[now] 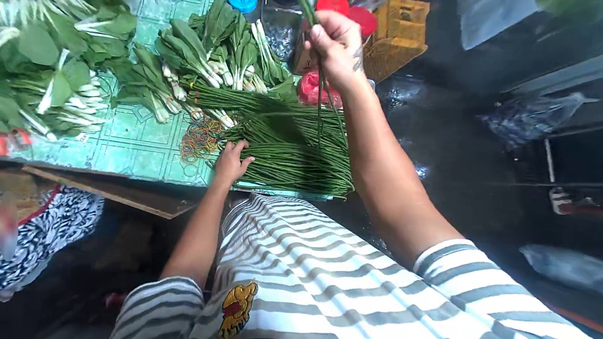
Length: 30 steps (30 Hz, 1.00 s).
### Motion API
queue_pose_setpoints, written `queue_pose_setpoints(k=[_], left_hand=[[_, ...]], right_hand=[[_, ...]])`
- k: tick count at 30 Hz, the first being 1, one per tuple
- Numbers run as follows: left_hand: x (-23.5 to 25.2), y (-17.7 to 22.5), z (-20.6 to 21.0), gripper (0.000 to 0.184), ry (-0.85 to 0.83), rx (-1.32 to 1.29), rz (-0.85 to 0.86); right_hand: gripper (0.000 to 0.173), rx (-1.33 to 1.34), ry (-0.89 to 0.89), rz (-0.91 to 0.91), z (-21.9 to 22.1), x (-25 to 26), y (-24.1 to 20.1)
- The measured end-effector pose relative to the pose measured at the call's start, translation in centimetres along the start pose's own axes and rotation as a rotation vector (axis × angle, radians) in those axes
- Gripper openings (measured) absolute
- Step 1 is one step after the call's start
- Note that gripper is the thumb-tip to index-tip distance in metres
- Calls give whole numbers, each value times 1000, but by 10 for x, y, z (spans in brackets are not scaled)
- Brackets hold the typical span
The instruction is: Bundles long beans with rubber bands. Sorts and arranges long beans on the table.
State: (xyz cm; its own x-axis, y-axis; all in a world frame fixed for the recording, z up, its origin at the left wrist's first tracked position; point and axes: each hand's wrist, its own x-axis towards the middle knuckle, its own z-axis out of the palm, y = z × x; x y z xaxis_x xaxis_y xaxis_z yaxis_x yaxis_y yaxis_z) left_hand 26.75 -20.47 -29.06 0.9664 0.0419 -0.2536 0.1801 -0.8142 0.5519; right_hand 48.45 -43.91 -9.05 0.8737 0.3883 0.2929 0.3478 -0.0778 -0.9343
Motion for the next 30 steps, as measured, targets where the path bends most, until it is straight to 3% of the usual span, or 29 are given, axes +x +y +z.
queue_pose_setpoints(k=[2, 4, 6, 8, 9, 11, 14, 21, 26, 30], left_hand=[[-6, -1, 4, 50, 28, -15, -4], [-14, -2, 3, 52, 90, -51, -22], [-31, 1, 0, 54, 185, -143, -90], [-52, 3, -1, 52, 291, -215, -201], [-64, 2, -1, 52, 331, -233, -262], [-85, -5, 7, 53, 341, -213, -384], [-95, -20, 24, 61, 291, -189, -475], [-55, -6, 19, 41, 352, -91, -120], [-22, 1, 7, 19, 243, -23, 34], [-31, 10, -21, 17, 287, -298, 118]], right_hand=[[23, 3, -4, -8, -1, -2, 1], [27, -166, -81, -17, 3, -2, 16], [43, -574, -228, 42, 10, -11, 26], [64, -840, -263, 92, 25, -32, 31], [61, -875, -240, 75, 35, -47, 33], [37, -829, -275, 14, 59, -87, 41], [28, -801, -577, 12, 90, -137, 71], [59, -1029, -529, 109, 97, -173, 94], [48, -964, -408, 110, 77, -176, 90], [37, -798, -223, 92, 75, -187, 52]])
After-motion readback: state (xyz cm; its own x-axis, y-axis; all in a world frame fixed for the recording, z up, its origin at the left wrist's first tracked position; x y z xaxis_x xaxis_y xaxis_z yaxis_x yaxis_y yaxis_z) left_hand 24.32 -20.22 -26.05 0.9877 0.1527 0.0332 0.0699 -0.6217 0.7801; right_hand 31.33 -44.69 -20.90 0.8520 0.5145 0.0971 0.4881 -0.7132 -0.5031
